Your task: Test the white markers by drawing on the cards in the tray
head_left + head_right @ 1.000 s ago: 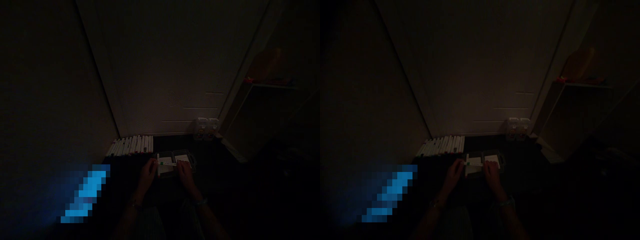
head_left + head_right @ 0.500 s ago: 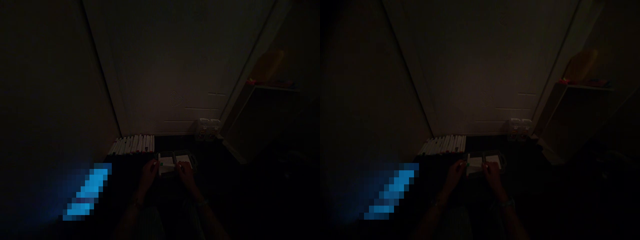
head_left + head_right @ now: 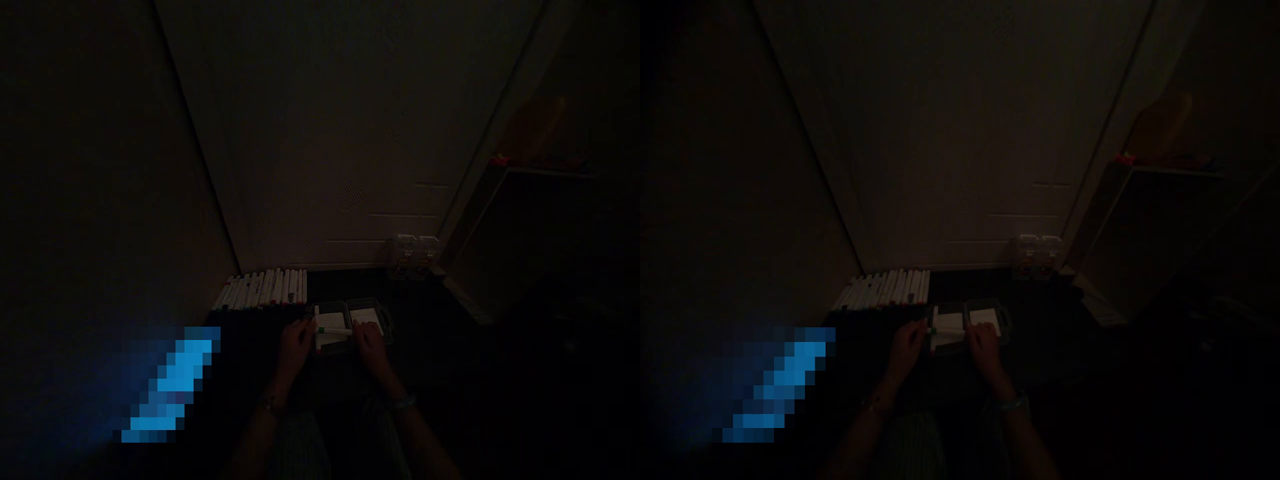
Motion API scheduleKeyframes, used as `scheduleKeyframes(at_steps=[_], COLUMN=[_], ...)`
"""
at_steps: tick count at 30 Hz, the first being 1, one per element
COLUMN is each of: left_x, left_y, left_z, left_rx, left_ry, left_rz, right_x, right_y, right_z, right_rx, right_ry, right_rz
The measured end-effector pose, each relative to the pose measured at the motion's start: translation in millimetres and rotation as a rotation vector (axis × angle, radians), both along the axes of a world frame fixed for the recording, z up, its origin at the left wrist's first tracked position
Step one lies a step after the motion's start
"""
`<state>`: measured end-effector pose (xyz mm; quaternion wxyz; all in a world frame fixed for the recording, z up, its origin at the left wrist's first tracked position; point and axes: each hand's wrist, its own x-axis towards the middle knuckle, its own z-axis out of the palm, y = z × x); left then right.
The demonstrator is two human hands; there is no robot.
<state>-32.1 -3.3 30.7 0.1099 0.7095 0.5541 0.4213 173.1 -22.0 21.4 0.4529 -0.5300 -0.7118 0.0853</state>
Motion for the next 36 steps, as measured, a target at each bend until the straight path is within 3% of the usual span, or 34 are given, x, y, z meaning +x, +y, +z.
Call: scheduleKeyframes(at_steps=[17, 36], left_x=[3.5, 5.1], left_y=[0.3, -6.1], left_z=[-7.8, 8.2], left_rx=[-0.103, -0.131], left_ry=[-0.197, -0.236], left_rz=[-0.017, -0.125], right_x=[-3.3, -2.9], right_y=[-3.4, -2.9], right_z=[5.7, 3.6], right_rx=[-0.039, -0.022], right_ry=[-0.004, 0.014], right_rz=[-0.004, -0.024])
